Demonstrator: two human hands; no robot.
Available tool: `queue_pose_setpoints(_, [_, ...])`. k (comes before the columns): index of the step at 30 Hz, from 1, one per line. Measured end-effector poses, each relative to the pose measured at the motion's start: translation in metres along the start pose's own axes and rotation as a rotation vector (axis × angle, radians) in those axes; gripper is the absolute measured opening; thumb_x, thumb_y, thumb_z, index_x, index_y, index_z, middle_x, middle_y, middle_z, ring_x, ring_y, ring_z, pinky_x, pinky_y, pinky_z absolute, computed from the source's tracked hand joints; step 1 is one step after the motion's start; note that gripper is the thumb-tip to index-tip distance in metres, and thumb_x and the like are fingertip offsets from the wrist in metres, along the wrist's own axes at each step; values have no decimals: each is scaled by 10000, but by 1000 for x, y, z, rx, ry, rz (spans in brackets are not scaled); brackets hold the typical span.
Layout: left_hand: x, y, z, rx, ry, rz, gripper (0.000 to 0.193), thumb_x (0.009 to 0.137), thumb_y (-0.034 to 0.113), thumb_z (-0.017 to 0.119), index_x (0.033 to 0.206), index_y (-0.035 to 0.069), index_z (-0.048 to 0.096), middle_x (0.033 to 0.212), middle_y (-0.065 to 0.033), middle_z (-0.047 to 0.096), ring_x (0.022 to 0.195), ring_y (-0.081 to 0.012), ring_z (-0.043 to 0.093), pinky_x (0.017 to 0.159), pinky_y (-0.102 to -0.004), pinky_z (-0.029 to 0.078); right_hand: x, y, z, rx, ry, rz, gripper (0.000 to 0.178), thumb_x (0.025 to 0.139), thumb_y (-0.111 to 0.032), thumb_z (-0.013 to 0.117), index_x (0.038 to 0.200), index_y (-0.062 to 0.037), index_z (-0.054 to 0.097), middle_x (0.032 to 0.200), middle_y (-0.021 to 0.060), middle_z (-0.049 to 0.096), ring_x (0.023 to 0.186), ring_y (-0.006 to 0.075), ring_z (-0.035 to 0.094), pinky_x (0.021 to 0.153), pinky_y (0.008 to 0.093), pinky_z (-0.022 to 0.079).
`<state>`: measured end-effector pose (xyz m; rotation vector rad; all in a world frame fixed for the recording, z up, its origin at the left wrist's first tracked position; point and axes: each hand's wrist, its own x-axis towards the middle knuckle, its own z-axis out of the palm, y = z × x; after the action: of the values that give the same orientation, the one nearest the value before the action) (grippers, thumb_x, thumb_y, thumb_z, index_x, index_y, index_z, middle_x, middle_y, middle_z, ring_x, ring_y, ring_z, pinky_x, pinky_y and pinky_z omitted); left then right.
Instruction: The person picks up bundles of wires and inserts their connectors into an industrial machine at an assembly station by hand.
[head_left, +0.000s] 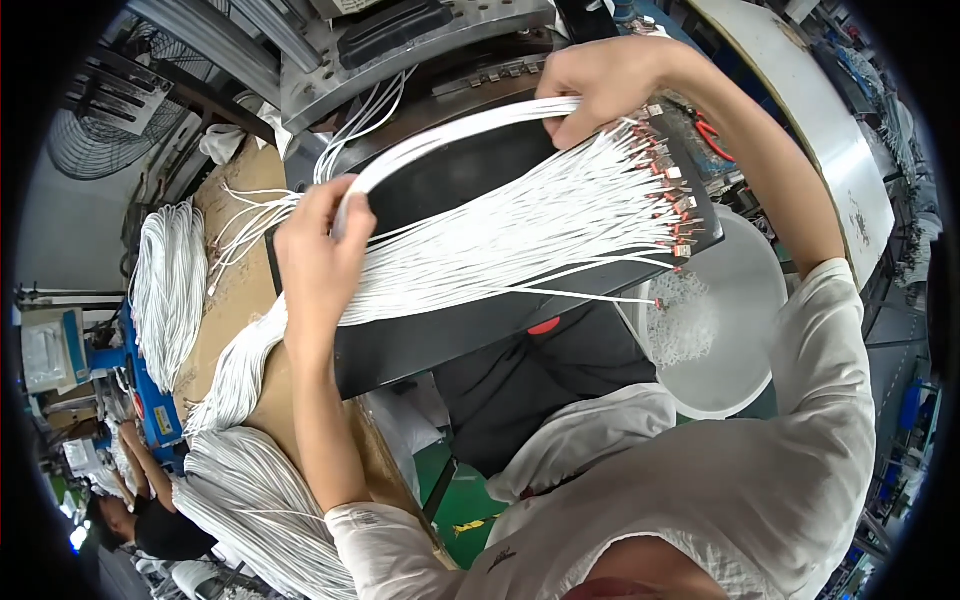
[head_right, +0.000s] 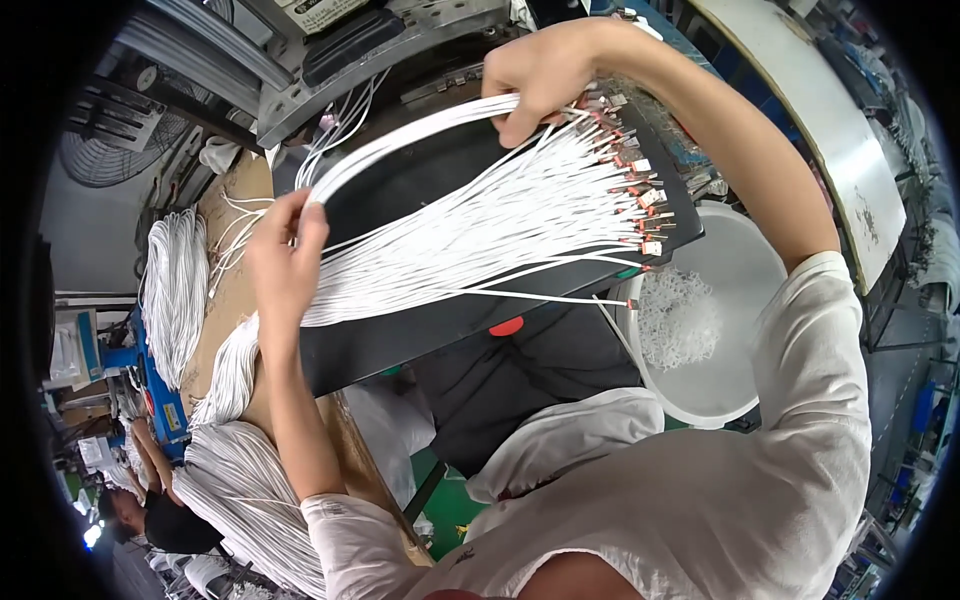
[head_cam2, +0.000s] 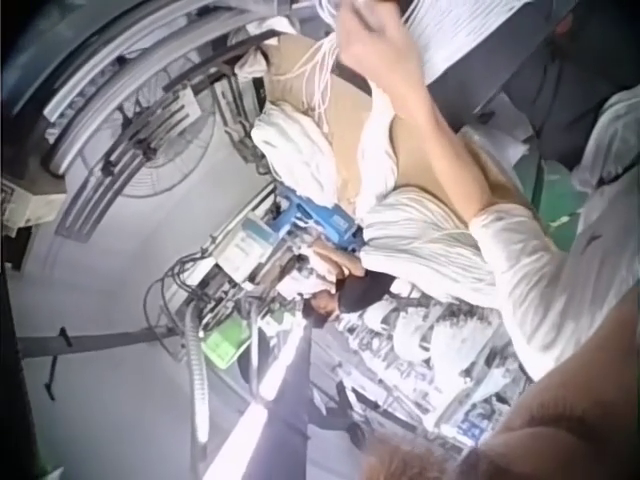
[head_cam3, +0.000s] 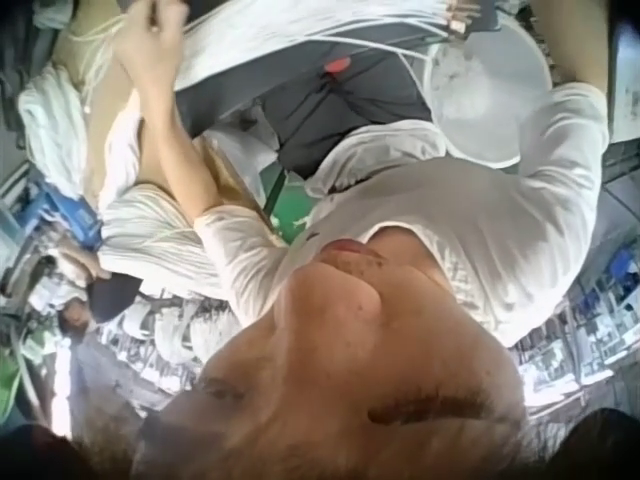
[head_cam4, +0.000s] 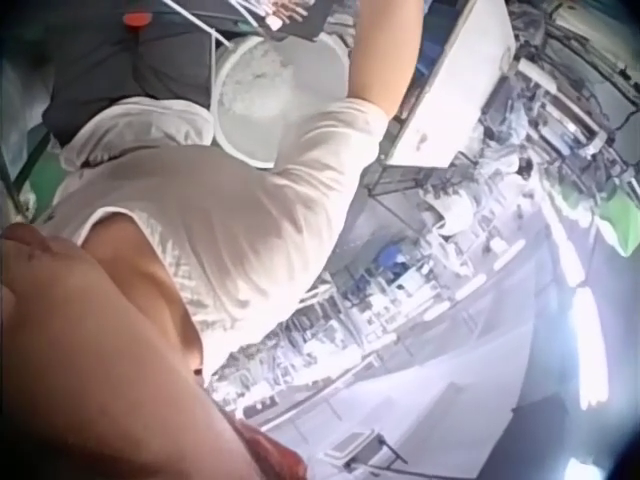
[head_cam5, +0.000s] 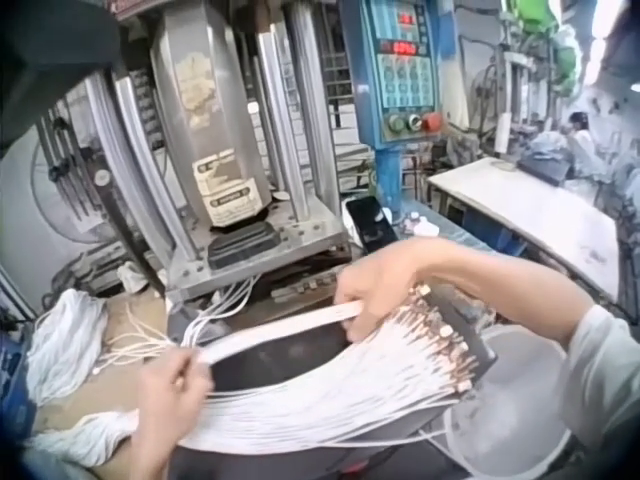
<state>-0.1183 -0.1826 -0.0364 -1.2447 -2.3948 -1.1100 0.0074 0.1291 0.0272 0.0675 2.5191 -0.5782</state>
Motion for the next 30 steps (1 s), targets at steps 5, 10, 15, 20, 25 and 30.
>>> queue_pose_setpoints(5, [-3, -6, 11, -134, -119, -43, 152, 874, 83, 684, 987, -18, 682, 793, -81, 666, 701, -142, 613, 634, -276, 482, 5, 11, -5, 112, -81, -153, 307, 877, -231, 739, 1046, 14, 664, 767, 37, 662, 667, 116, 613, 585, 278, 475])
queue_pose_setpoints(10, [-1, -22, 11, -733, 88, -304, 152, 929, 100, 678, 1021, -21, 679, 814, -31, 675, 720, -97, 594, 646, -246, 473, 24, 2, 25, 308, 242, -419, 284, 935, -230, 706, 1075, 14, 670, 748, 21, 636, 649, 74, 581, 577, 233, 461])
queue_pose_setpoints(15, [31, -42, -5, -1016, -117, -498, 189, 965, 133, 658, 1071, -23, 678, 822, -28, 680, 736, -105, 599, 674, -247, 479, -3, 40, -1, 559, 239, -188, 260, 970, -211, 672, 1102, 13, 678, 778, 29, 659, 644, 54, 560, 575, 215, 447])
queue_pose_setpoints(20, [62, 2, 13, -364, -731, -179, 225, 972, 176, 665, 1107, -2, 689, 791, -27, 666, 713, -82, 546, 662, -249, 452, -33, 81, -16, 593, 260, -23, 246, 984, -202, 654, 1102, 12, 688, 817, 36, 684, 624, 41, 559, 540, 207, 437])
queue_pose_setpoints(25, [86, 21, 47, -357, -915, -1, 234, 978, 211, 670, 1121, 27, 692, 762, -8, 625, 641, -34, 442, 587, -232, 383, -48, 93, -17, 689, 326, -124, 228, 971, -170, 668, 1096, 19, 690, 774, 19, 665, 615, 54, 582, 521, 206, 465])
queue_pose_setpoints(30, [93, 67, 78, -798, -1024, -315, 258, 991, 214, 654, 1129, -3, 673, 776, -11, 622, 609, -39, 453, 574, -232, 394, -47, 108, -25, 566, 229, -242, 325, 968, -275, 672, 1125, 9, 695, 926, 76, 710, 638, 80, 605, 528, 218, 471])
